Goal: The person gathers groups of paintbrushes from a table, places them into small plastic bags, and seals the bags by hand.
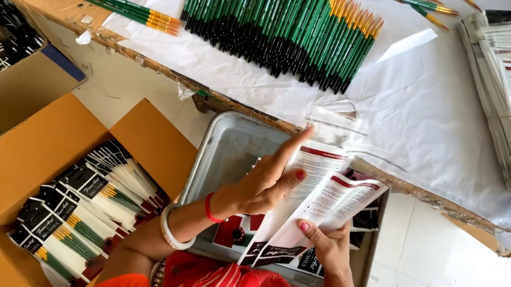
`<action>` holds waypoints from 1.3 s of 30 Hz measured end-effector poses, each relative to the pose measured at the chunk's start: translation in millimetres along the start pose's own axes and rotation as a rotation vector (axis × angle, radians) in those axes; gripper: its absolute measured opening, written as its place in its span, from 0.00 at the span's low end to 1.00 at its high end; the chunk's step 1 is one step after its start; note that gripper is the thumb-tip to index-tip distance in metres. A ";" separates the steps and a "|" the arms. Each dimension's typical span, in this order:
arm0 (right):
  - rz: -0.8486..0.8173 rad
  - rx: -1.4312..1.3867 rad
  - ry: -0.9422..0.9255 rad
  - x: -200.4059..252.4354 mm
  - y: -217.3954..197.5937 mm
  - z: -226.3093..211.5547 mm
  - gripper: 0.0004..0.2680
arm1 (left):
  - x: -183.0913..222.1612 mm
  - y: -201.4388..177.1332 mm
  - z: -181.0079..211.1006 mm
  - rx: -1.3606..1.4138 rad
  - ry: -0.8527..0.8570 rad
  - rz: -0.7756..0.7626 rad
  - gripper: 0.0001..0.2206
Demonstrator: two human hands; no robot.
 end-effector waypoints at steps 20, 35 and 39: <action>0.070 1.199 -0.715 7.3 75.1 -212.3 0.08 | 13.8 30.6 28.5 0.295 -0.186 -0.037 0.18; -0.075 1.285 -0.717 11.1 58.2 -206.6 0.07 | 9.0 45.6 48.3 0.179 -0.151 -0.194 0.15; 0.451 0.814 -0.568 45.9 -48.5 -193.8 0.03 | 5.4 31.7 51.7 0.198 -0.274 -0.243 0.23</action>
Point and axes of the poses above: each hand's wrist, its own x-axis away from the middle knuckle, its own y-axis out of the palm, z = x × y, the point moved 5 cm from there along -x, towards the middle knuckle, and after that the axes turned 4 degrees about y, right-handed, at the moved point
